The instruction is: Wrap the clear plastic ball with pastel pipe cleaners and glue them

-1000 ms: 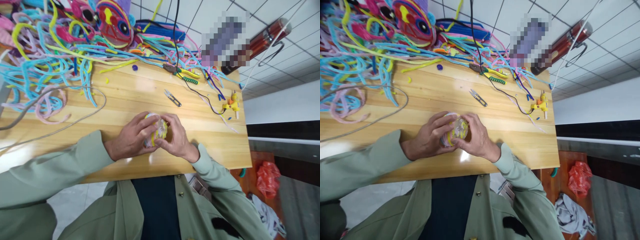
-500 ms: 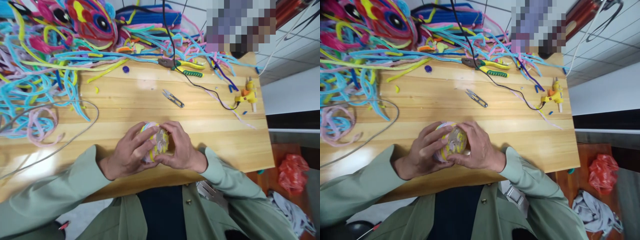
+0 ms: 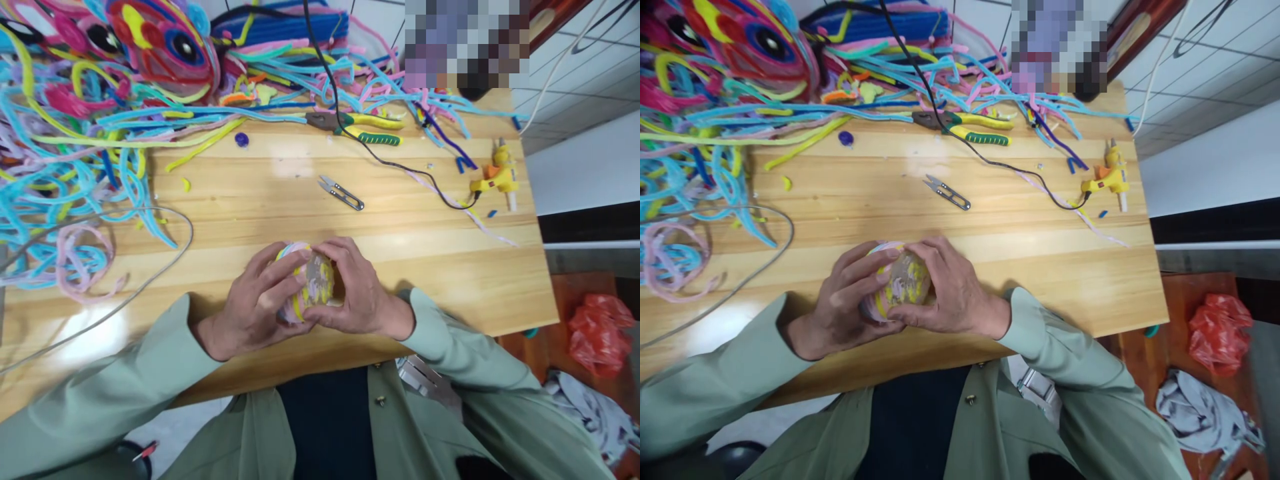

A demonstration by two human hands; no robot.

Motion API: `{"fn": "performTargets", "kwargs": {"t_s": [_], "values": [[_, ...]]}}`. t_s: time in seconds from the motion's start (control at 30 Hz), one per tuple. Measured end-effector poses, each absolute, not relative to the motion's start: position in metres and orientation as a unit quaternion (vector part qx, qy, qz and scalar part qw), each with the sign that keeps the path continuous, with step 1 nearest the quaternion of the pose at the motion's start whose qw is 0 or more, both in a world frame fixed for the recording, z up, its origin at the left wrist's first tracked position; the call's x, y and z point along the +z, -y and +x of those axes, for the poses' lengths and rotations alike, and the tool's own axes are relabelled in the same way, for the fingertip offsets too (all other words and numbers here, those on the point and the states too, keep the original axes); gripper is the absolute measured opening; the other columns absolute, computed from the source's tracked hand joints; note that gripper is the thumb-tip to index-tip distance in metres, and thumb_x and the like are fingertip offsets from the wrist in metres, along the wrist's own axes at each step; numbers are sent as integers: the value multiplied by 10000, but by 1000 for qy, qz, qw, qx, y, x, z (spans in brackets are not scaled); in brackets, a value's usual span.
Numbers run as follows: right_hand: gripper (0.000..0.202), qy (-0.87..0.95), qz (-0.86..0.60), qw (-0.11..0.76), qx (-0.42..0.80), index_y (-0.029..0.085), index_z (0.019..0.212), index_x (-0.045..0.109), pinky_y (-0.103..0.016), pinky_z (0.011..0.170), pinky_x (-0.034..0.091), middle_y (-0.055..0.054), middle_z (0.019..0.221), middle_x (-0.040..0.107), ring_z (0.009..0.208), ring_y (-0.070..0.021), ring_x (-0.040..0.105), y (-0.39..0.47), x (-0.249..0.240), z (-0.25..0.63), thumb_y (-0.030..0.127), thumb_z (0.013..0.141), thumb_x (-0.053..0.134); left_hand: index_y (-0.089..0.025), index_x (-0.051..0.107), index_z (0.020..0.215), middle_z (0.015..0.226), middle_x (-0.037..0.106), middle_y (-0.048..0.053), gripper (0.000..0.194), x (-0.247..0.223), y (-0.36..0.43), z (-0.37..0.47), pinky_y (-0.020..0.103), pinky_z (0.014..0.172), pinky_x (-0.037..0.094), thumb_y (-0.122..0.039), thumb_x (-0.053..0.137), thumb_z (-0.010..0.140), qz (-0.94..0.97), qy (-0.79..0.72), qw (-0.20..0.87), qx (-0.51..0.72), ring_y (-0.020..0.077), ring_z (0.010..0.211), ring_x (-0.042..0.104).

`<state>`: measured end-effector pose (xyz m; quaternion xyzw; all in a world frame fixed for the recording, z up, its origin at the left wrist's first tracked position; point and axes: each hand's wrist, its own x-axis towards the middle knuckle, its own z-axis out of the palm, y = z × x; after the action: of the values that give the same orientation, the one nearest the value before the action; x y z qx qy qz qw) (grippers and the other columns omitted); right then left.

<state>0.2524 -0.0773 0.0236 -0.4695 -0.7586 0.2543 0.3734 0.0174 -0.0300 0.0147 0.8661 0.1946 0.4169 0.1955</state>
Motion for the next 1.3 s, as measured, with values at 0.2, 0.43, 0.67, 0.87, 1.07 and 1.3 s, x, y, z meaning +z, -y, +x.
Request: {"fn": "performTargets", "kwargs": {"t_s": [0.2,0.43,0.67,0.87,1.07,1.3], "values": [[950,756,-467,379,258,264,1624,461,-600,1041,650,-167,1391,699,1248,-362,694,75,24,252,867,933,708,-290,499,1589,1498,740,159,718,11,30,17,617,1158,660,-451,860,990,856,-203,214,426,330,1375,750],[959,759,-491,366,223,274,1641,464,-699,1137,605,-192,1475,667,1355,-418,665,79,22,253,855,923,722,-319,495,1542,1476,748,135,623,11,28,19,605,1144,674,-522,792,1033,856,-211,210,422,311,1351,760],[447,809,-427,370,161,441,1399,685,-669,1088,658,-93,1395,697,1310,-372,714,80,17,260,667,1015,714,-255,496,1523,1476,733,185,674,9,26,22,631,1135,668,-555,815,1012,855,-208,222,420,344,1372,748],[309,819,-394,359,213,453,1325,747,-732,1209,589,-79,1430,687,1374,-401,689,75,25,262,529,1025,753,-232,451,1590,1407,756,187,727,13,23,25,592,1130,684,-547,786,1027,851,-200,213,436,338,1344,766],[229,862,-313,398,28,394,1260,745,-566,1046,690,-59,1449,710,1394,-327,674,71,32,259,376,1033,770,-269,379,1648,1467,737,194,776,20,20,23,571,1211,629,-456,813,1032,855,-186,243,419,325,1407,741],[122,873,-305,375,-58,309,1177,742,-446,984,699,-40,1272,800,1337,-255,736,67,39,256,307,1125,631,-321,340,1685,1500,729,158,884,14,21,22,579,1239,599,-457,858,983,847,-181,270,420,348,1422,734]]}}
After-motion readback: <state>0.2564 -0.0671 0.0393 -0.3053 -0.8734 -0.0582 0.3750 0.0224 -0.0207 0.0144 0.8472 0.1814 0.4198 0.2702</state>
